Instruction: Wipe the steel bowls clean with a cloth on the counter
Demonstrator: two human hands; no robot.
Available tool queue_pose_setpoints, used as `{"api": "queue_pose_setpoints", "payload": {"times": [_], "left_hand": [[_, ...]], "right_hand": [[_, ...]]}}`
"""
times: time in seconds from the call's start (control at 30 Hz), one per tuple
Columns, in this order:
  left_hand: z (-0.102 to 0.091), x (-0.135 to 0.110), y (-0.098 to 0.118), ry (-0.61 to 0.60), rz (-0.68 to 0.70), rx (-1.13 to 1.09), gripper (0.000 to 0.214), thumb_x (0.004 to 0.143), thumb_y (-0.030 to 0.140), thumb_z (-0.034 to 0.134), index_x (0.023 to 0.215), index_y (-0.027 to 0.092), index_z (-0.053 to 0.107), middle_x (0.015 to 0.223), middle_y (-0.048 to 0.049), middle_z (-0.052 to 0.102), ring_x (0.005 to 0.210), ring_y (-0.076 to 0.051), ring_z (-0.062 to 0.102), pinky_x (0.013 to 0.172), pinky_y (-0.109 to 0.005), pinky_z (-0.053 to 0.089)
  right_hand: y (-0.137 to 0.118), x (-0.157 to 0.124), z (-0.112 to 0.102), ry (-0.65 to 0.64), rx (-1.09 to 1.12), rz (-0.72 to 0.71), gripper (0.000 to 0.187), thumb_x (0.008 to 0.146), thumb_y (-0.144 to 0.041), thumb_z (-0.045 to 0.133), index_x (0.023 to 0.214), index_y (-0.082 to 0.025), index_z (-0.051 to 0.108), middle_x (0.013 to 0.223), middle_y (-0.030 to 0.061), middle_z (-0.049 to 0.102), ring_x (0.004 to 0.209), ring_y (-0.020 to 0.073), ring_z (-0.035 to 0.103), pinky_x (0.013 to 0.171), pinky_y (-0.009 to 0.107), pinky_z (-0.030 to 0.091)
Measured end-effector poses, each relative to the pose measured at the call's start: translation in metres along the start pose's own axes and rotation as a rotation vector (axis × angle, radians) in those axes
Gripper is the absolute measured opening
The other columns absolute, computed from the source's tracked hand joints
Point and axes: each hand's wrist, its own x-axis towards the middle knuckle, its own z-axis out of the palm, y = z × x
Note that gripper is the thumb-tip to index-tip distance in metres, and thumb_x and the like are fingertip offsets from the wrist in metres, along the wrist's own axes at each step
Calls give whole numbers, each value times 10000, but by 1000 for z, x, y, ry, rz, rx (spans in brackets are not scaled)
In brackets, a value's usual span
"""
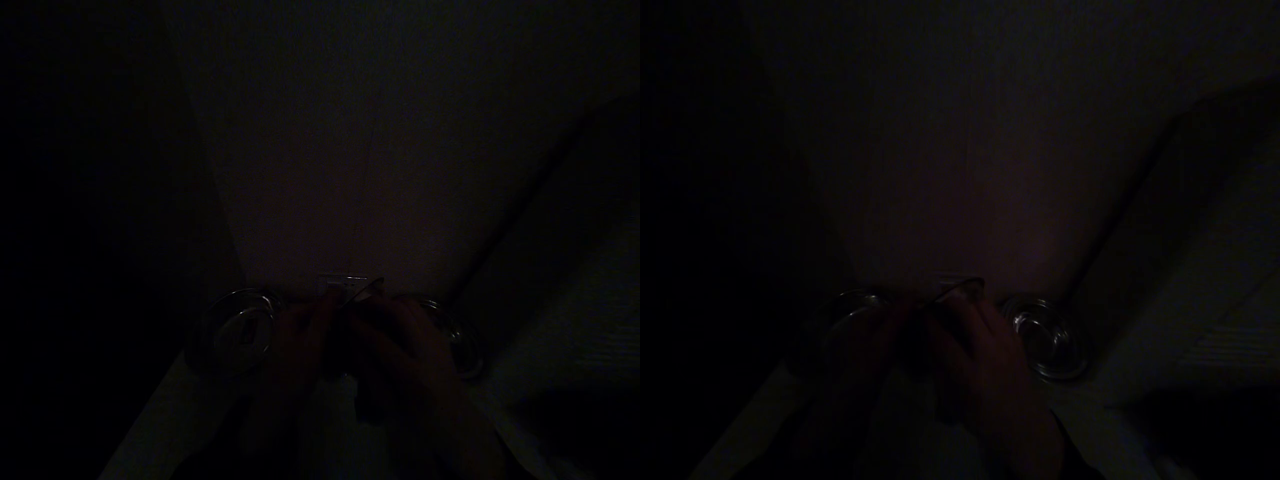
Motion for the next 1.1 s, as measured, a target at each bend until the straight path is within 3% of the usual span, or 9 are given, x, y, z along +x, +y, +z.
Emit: {"api": "queue_pose_setpoints", "payload": {"times": [0.1,0.23,0.47,0.63,0.83,1.03,1.1], "left_hand": [[0,-1,1,4,45,15,294,690,412,612,511,181,639,532,-5,648,522,-148,596,459,-207,429],[2,0,-4,61,79,72,316,704,423,594,506,180,632,538,-7,643,576,-155,607,481,-203,432],[-1,-1,-2,-37,20,-45,268,688,426,595,590,191,678,623,-30,689,639,-195,652,529,-247,481],[2,1,-6,73,54,2,273,684,403,615,521,185,632,567,-16,662,598,-176,631,494,-224,450],[1,3,-7,9,15,-60,266,686,427,617,572,191,660,604,-28,681,639,-193,656,528,-246,488],[4,-3,-1,80,-15,-39,242,678,394,634,544,194,650,555,-17,662,574,-172,634,479,-224,461],[4,-3,1,80,-29,-46,255,678,402,639,529,195,643,559,-19,664,577,-170,637,503,-229,475]], "right_hand": [[0,-1,0,-3,13,41,299,860,-206,546,1139,-303,587,1014,42,641,864,194,618,658,321,547],[8,-3,1,66,-33,99,290,834,-186,577,1119,-235,606,1101,89,606,953,238,589,751,391,531],[0,-2,1,-41,44,104,291,873,-237,542,1152,-312,577,914,23,650,747,167,632,565,280,542],[7,-2,2,45,-41,91,275,846,-200,563,1116,-226,605,1093,95,614,940,247,588,735,397,528],[-4,-3,5,-21,-19,-40,288,852,-192,558,1130,-253,599,1033,63,636,834,197,597,616,314,528],[7,-1,2,45,-58,70,278,856,-187,552,1130,-158,587,1110,137,584,958,242,567,747,385,526],[7,-1,2,16,-52,20,301,846,-188,565,1145,-166,578,1129,134,575,960,254,559,724,393,524]]}}
